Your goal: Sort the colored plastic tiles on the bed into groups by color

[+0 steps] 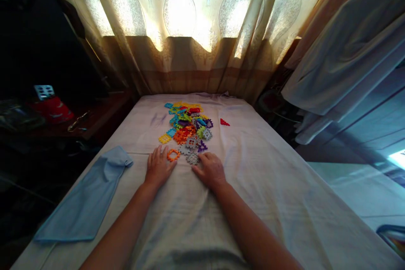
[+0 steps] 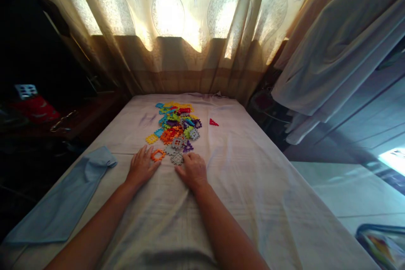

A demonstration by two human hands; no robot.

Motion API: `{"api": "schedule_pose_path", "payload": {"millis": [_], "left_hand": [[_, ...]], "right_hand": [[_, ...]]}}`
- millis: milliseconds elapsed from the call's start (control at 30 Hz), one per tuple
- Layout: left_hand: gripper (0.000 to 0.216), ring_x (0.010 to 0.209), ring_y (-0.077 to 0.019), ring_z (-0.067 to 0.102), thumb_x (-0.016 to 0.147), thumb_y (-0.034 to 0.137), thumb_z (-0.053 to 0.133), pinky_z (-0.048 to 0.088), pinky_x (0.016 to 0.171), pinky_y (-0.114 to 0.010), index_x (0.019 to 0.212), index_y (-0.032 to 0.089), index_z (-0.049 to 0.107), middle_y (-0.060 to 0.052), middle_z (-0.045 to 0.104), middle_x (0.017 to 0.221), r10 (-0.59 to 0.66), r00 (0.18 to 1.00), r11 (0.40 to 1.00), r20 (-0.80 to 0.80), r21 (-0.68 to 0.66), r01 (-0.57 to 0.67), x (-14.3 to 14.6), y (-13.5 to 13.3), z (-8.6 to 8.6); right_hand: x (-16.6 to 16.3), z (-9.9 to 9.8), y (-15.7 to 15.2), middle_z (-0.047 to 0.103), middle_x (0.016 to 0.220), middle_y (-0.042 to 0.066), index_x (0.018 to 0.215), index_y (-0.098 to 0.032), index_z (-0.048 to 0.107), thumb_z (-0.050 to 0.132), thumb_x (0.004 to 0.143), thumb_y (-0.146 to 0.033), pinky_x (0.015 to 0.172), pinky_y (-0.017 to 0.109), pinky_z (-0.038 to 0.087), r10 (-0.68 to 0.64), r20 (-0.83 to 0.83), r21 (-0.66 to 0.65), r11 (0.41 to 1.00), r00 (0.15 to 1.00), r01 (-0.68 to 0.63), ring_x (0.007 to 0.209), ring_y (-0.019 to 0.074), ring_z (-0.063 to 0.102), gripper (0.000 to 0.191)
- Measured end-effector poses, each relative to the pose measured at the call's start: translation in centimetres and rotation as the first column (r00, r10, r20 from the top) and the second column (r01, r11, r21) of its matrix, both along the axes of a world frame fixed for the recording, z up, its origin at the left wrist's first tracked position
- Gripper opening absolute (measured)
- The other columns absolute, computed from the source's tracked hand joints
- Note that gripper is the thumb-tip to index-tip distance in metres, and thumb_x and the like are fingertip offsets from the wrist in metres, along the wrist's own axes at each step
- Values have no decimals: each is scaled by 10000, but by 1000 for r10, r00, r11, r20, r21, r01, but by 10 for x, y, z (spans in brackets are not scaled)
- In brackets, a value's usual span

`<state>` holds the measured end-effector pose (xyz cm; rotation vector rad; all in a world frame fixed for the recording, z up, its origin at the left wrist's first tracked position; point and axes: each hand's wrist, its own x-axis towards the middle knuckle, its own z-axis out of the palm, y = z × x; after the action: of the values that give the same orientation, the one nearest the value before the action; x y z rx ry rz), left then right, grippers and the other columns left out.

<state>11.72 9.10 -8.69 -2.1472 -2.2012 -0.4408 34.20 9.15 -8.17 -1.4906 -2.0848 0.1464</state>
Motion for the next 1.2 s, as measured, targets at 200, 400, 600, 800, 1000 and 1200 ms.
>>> {"api": "schedule_pose_path", "payload": {"millis": [200,400,600,800,1000,1200], "left_hand": [[630,1402,-324,397,889,475,508,318,1147,-478,1426,148,463,-192,423,1524,8,1000,998,22,58,-9,-7,7,-1],[647,1409,-339,388,873,492,528,321,1153,-500,1413,142,468,-192,447,1506,-5,999,997,50,74,1,-8,5,-7],[545,1368,-277,455,891,383,491,350,1163,-428,1371,126,501,-168,508,1462,-98,986,989,134,125,81,-12,6,-10],[458,1298,-263,522,877,314,494,395,1134,-428,1304,166,568,-132,574,1397,-120,971,983,205,163,87,-11,4,-9],[369,1178,-253,596,875,293,525,448,1074,-428,1217,193,622,-95,683,1223,-159,961,972,227,205,112,-9,3,-4],[363,1127,-252,618,864,308,565,468,1041,-413,1197,180,637,-97,693,1195,-143,960,974,241,207,93,-11,3,-3]], "right_hand": [[40,-5,-6,707,993,90,1007,-220,727,509,913,-321,867,338,542,79,-250,105,993,965,-55,922,202,661,258],[70,-7,1,704,926,72,923,-215,720,474,911,-340,774,300,553,34,-352,55,998,935,-16,834,179,671,276],[75,-11,5,711,910,67,902,-212,727,498,884,-302,818,316,521,9,-236,-18,1000,972,-13,855,193,664,246],[47,14,12,719,938,49,969,-236,735,580,859,-300,711,278,482,-44,1,-237,971,999,44,796,173,657,200],[-3,25,2,660,1162,116,1158,-191,675,621,861,-498,892,334,462,30,175,-197,980,984,5,1060,246,594,431],[-6,17,-1,658,1128,119,1116,-196,682,571,904,-444,901,339,444,47,272,-153,988,961,-5,1028,249,567,345]]}}
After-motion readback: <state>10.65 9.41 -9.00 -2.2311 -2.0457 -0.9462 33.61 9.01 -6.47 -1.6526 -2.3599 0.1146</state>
